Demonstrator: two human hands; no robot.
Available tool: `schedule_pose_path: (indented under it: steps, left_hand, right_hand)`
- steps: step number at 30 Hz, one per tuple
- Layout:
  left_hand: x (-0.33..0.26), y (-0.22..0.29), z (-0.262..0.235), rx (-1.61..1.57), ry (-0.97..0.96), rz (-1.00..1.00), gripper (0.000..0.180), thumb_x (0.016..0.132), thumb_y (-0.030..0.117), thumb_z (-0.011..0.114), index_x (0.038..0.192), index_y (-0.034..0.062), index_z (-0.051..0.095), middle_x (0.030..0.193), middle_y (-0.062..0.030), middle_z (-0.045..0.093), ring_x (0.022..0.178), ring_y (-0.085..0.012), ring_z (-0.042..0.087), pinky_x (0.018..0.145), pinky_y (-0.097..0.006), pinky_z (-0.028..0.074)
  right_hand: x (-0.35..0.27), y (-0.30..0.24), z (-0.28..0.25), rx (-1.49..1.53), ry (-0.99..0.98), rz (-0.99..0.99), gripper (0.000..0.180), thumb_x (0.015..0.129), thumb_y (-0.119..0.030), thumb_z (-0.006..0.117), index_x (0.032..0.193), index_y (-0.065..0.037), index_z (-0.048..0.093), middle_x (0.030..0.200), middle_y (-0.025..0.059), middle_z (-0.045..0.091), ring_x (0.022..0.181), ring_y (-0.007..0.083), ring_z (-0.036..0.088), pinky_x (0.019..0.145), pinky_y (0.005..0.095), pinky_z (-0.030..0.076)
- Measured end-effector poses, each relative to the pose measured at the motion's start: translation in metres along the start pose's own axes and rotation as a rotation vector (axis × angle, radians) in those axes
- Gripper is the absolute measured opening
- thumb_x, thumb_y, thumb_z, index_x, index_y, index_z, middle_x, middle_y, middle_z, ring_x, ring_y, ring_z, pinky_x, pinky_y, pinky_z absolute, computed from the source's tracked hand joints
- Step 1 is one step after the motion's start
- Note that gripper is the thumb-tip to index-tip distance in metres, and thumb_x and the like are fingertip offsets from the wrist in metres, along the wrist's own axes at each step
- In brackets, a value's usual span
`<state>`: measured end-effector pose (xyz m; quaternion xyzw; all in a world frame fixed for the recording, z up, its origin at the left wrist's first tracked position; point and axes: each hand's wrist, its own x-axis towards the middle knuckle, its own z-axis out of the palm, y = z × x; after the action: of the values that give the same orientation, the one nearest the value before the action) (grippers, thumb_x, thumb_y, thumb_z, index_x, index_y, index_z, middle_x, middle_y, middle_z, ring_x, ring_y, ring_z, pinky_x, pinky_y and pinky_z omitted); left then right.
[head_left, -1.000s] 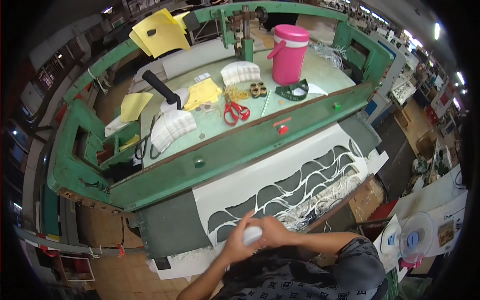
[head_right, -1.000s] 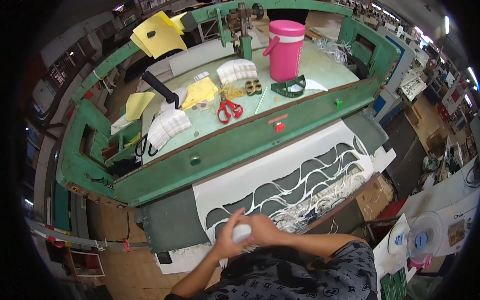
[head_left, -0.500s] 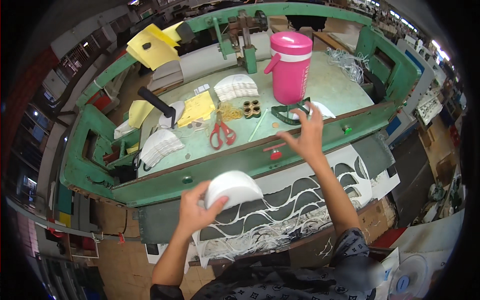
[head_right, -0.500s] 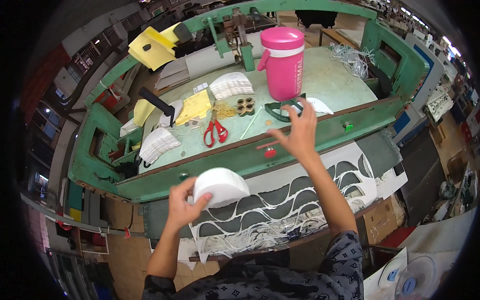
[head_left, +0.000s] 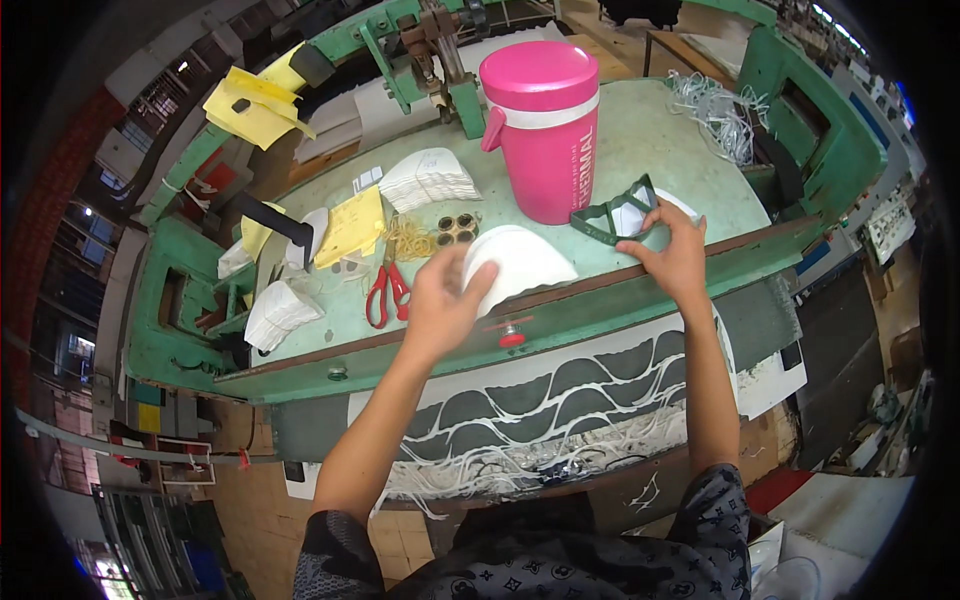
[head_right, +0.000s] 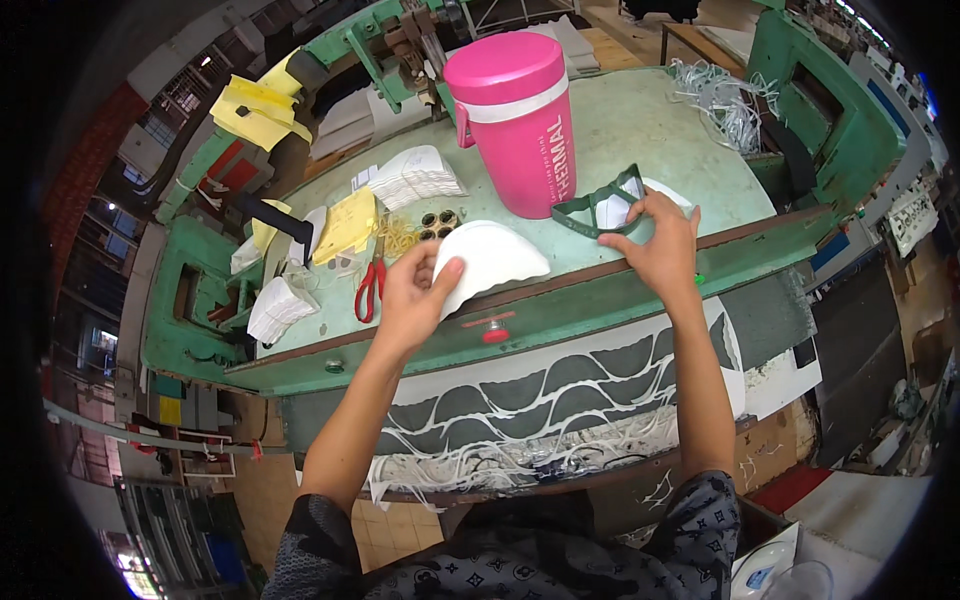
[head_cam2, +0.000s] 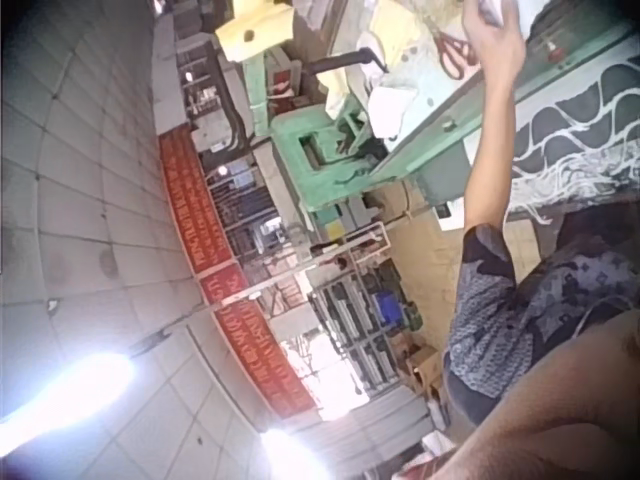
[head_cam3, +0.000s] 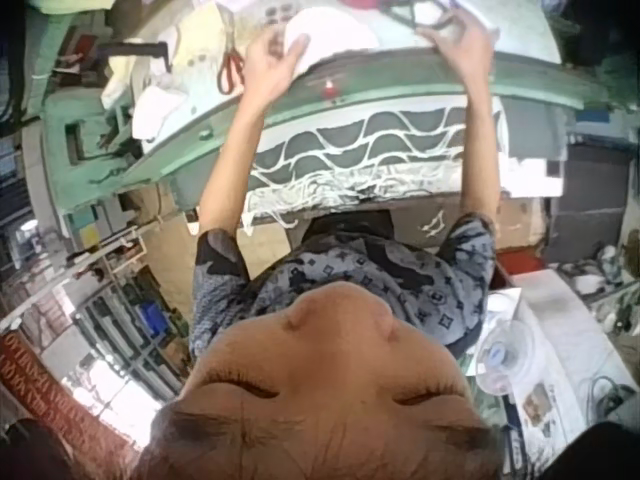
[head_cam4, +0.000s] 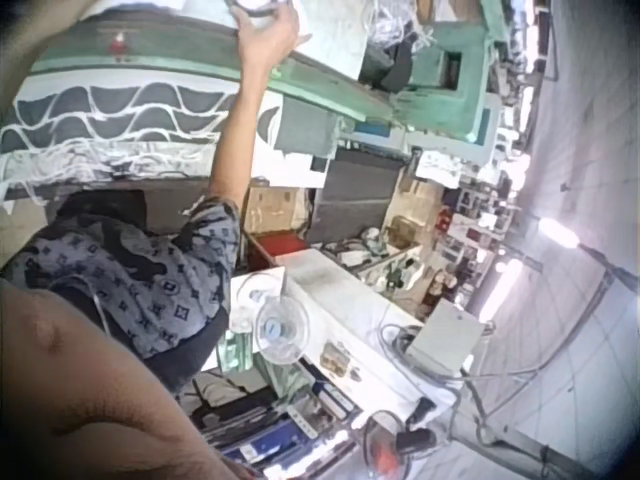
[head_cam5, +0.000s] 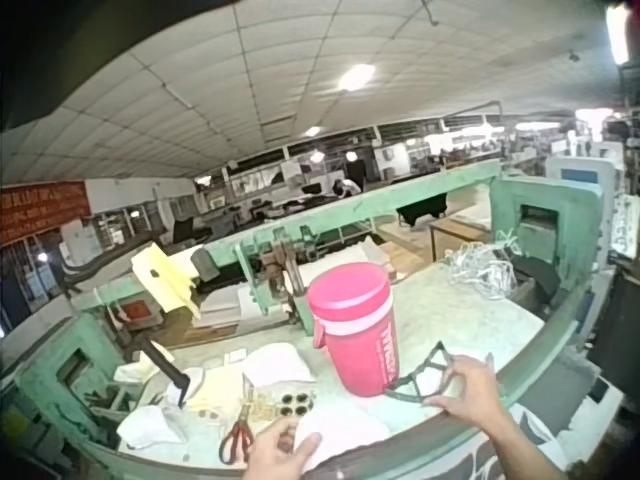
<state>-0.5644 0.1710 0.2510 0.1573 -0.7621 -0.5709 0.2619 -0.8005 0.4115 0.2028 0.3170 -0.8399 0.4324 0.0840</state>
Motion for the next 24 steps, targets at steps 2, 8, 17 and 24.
schedule_pose_path:
  steps: [2, 8, 17, 24]
  left_hand:
    - [0.022, -0.006, 0.014, 0.044, -0.010, -0.109, 0.040, 0.096, 0.028, 0.081, 0.116, -0.0035, 0.068, 0.097, -0.0088, 0.075, 0.083, -0.0108, 0.067, 0.070, -0.027, 0.050]
    - [0.054, 0.005, 0.013, 0.895, -0.138, 0.045, 0.045, 0.099, 0.041, 0.070, 0.095, -0.0043, 0.074, 0.079, -0.0217, 0.073, 0.075, -0.0356, 0.072, 0.071, -0.045, 0.054]
    - [0.046, 0.047, 0.036, 1.000, -0.011, -0.052, 0.057, 0.090, 0.044, 0.079, 0.120, -0.0030, 0.071, 0.094, -0.0305, 0.074, 0.094, -0.0491, 0.072, 0.088, -0.055, 0.056]
    - [0.056, 0.042, 0.020, 0.927, -0.269, -0.015, 0.101, 0.062, 0.023, 0.099, 0.150, 0.0129, 0.052, 0.122, -0.0286, 0.070, 0.118, -0.0431, 0.067, 0.103, -0.050, 0.052]
  right_hand:
    - [-0.001, 0.000, -0.003, -0.116, 0.084, -0.026, 0.050, 0.069, -0.032, 0.096, 0.101, -0.009, 0.066, 0.130, 0.0212, 0.066, 0.133, 0.0416, 0.058, 0.118, 0.0724, 0.024]
    - [-0.020, -0.057, 0.025, 0.074, 0.044, -0.456, 0.061, 0.077, -0.023, 0.091, 0.126, -0.003, 0.061, 0.139, 0.0244, 0.061, 0.134, 0.0420, 0.056, 0.115, 0.0571, 0.041]
    - [0.022, -0.092, 0.041, 0.015, -0.451, -0.225, 0.066, 0.070, -0.010, 0.092, 0.127, 0.003, 0.063, 0.109, 0.0299, 0.072, 0.106, 0.0478, 0.069, 0.092, 0.0512, 0.056]
    - [0.035, -0.100, 0.044, -0.007, -0.477, -0.253, 0.055, 0.062, -0.006, 0.095, 0.111, 0.005, 0.072, 0.099, 0.0279, 0.075, 0.100, 0.0463, 0.072, 0.089, 0.0493, 0.057]
